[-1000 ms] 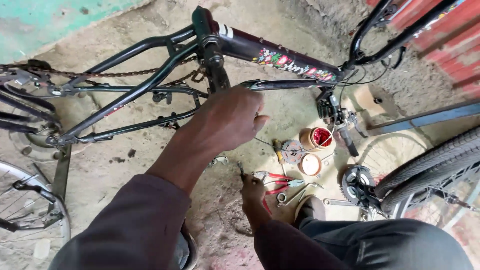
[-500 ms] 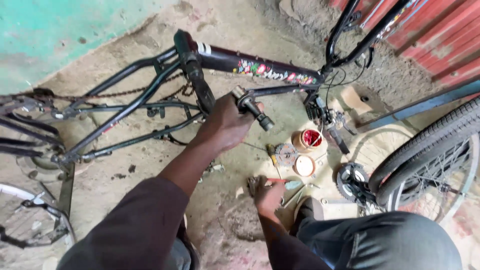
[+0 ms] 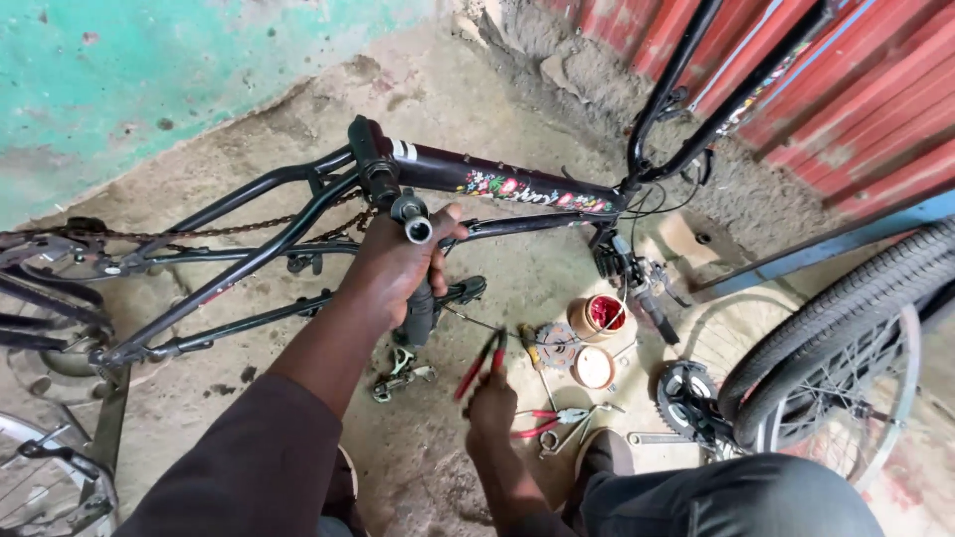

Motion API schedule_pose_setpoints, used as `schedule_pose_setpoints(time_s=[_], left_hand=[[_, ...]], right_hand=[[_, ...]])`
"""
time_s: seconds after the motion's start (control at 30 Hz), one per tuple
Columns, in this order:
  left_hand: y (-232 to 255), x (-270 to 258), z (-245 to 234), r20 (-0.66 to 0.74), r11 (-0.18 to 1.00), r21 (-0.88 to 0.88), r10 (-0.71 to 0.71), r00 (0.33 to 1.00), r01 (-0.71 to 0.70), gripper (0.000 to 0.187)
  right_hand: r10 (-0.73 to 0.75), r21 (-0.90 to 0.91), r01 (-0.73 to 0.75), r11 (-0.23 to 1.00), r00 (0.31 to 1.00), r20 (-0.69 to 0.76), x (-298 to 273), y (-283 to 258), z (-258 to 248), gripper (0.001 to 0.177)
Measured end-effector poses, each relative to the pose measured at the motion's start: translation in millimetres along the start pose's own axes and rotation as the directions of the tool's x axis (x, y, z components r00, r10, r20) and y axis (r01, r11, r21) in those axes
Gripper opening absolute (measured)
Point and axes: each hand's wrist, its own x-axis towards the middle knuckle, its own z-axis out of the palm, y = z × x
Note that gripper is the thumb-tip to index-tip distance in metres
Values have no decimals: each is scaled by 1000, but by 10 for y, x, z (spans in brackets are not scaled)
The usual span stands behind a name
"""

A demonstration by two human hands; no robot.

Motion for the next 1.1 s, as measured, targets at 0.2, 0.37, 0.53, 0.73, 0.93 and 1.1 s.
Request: schedule_pose_setpoints(time_s=[0.2, 0.37, 0.53, 0.73, 0.93, 1.1], left_hand=[[-340, 141, 17, 126, 971, 219, 65, 990, -92, 59], [-158, -223, 127, 465, 983, -180, 62, 883, 26, 45], [-154, -162, 304, 361, 933, -358, 119, 925, 19, 23], [-371, -153, 1687, 585, 886, -453, 211, 783, 99, 27], [-1184, 55, 3076, 764, 929, -294, 88, 639, 224, 35], [-1654, 84, 3396, 786, 947, -37, -170, 594, 320, 36]], right_hand=[[-763, 57, 773, 632, 607, 222, -1457, -1056, 416, 45], [-595, -212, 823, 527, 535, 600, -1591, -1647, 203, 67], [-340, -719, 681, 135, 714, 613, -2146, -2784, -363, 35], [-795, -338, 866, 368, 482, 369, -1896, -3472, -1284, 29], [-837, -445, 733, 514, 316, -447, 922, -3043, -3563, 31], [-598, -749, 64, 659, 649, -471, 1895, -2393, -4377, 73]])
